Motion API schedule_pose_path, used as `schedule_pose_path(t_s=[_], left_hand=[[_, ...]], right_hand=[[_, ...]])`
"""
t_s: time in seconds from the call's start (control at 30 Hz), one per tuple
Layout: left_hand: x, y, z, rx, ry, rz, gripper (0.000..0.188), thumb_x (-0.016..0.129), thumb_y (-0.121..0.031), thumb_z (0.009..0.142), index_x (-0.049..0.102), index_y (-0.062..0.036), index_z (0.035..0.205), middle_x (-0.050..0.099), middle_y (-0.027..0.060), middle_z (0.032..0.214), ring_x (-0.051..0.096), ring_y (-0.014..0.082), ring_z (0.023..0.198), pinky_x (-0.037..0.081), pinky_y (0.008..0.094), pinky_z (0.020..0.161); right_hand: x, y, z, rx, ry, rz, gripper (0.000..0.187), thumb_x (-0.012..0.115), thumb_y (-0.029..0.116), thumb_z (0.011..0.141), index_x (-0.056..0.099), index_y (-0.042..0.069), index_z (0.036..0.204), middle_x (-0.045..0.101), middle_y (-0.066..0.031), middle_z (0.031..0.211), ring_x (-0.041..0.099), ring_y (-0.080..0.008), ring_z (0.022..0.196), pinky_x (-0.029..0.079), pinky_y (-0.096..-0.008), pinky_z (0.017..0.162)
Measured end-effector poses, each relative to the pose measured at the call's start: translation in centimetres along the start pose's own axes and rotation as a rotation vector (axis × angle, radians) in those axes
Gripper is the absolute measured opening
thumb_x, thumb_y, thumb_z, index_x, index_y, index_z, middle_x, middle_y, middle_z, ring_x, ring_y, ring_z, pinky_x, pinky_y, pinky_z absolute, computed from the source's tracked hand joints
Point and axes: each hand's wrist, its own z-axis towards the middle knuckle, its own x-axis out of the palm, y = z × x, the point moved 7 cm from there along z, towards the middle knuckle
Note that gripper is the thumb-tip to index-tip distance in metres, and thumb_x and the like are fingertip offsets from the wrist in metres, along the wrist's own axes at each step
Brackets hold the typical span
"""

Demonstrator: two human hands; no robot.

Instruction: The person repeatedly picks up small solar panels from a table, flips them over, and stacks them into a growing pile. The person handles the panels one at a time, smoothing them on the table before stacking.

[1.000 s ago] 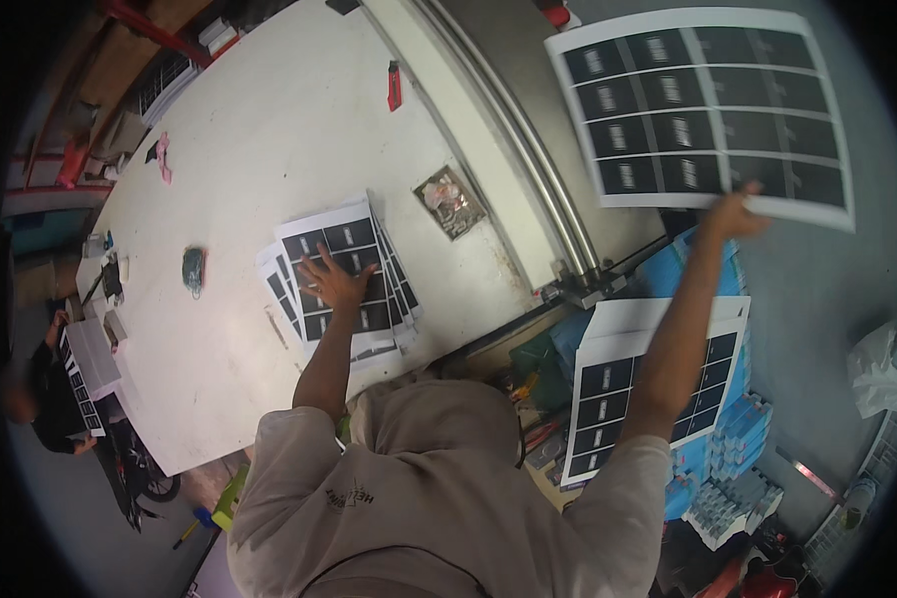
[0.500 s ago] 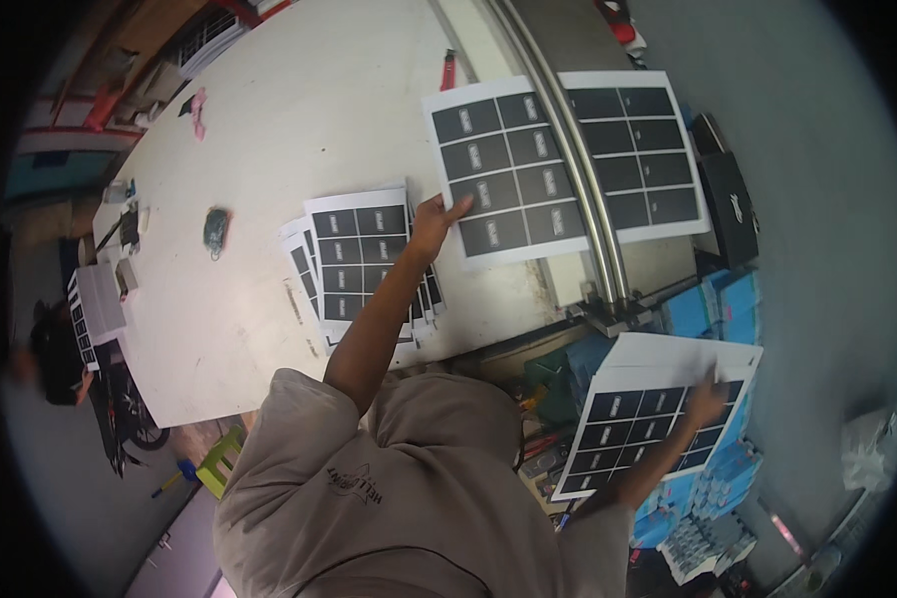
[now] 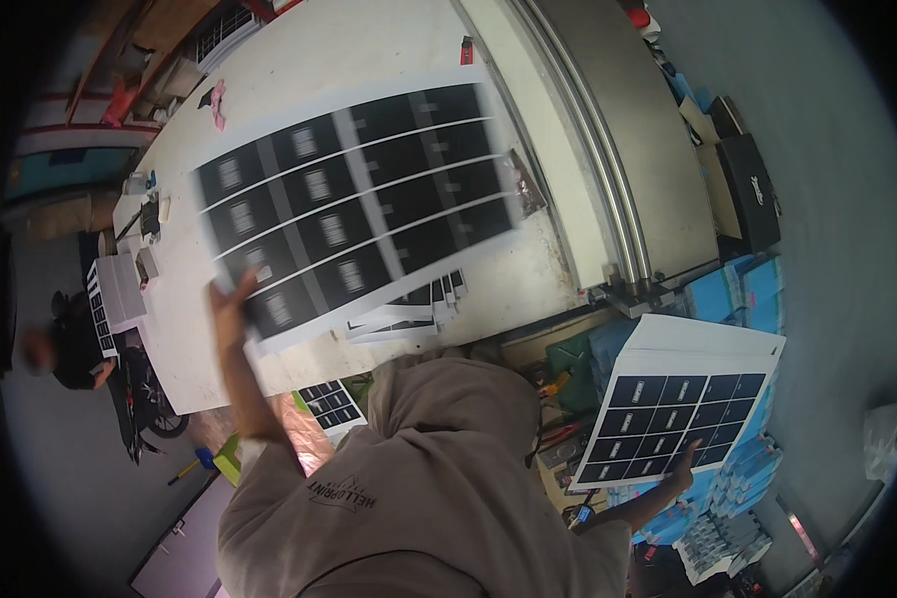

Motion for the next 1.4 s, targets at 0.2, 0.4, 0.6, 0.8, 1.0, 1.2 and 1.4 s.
schedule_pose_path(t_s=[0.2,0.4,0.6,0.8,1.0,1.2,1.4], left_hand=[[-4.8,-6.1,-6.5,0.103,-0.065,-0.14,0.06,0.08,-0.006,0.073,0.052,0.0062,0.126,0.067,0.0143,0.107,0.067,0.0233,0.093,0.054,0.0326,0.088],[7.9,19.7,5.4,-0.024,0.296,0.239,0.039,0.081,-0.013,0.079,0.066,0.0116,0.105,0.07,0.0134,0.098,0.063,0.0205,0.084,0.052,0.0352,0.081],[12.1,27.3,5.3,-0.214,-0.057,1.049,0.11,0.085,-0.064,0.06,0.042,0.0027,0.137,0.057,0.0293,0.125,0.053,0.0437,0.121,0.04,0.0563,0.101],[20.7,20.2,1.2,0.149,-0.082,1.118,0.128,0.079,-0.073,0.059,0.023,-0.0067,0.153,0.021,0.0356,0.153,0.012,0.051,0.146,0.014,0.0633,0.115],[29.6,13.2,1.4,0.557,0.108,0.665,0.096,0.082,-0.054,0.072,0.042,-0.0044,0.143,0.042,0.0288,0.143,0.039,0.0435,0.133,0.034,0.0558,0.105],[43.3,9.1,0.7,0.17,0.589,-0.231,0.074,0.077,-0.05,0.083,0.055,0.0058,0.127,0.066,0.0185,0.113,0.063,0.0223,0.103,0.05,0.0346,0.087],[49.2,6.4,0.0,0.025,0.691,-0.286,0.068,0.07,-0.049,0.09,0.058,0.0101,0.121,0.068,0.0155,0.112,0.063,0.0198,0.101,0.049,0.0305,0.092]], right_hand=[[-8.5,0.7,0.0,-0.337,-0.821,-0.26,0.09,0.069,0.068,0.079,0.06,-0.014,0.114,0.062,-0.0281,0.119,0.064,-0.0451,0.1,0.053,-0.0503,0.087],[-21.9,6.4,-4.6,-1.0,-1.002,0.357,0.05,0.076,0.036,0.08,0.064,0.015,0.123,0.065,-0.0242,0.089,0.067,-0.0391,0.081,0.052,-0.0474,0.071],[-18.1,27.4,-6.4,-0.825,-0.955,0.538,0.051,0.071,0.032,0.081,0.056,0.014,0.127,0.062,-0.0238,0.093,0.064,-0.0364,0.085,0.051,-0.0465,0.076],[6.6,48.4,-15.1,-0.99,-0.47,1.035,0.073,0.077,0.037,0.086,0.044,-0.019,0.119,0.058,-0.0288,0.107,0.058,-0.0391,0.103,0.047,-0.047,0.096],[21.3,51.4,-14.2,-1.019,0.332,0.927,0.035,0.071,0.021,0.093,0.054,-0.005,0.108,0.064,-0.0175,0.101,0.065,-0.0244,0.088,0.055,-0.0366,0.079],[16.6,41.3,-17.0,-0.912,0.488,0.618,0.043,0.074,0.035,0.091,0.056,-0.002,0.105,0.066,-0.0094,0.086,0.064,-0.0136,0.069,0.055,-0.0292,0.062],[14.8,41.0,-18.5,-0.882,0.51,0.68,0.066,0.076,0.045,0.086,0.053,-0.008,0.119,0.066,-0.0122,0.094,0.067,-0.0191,0.08,0.055,-0.0298,0.07]])
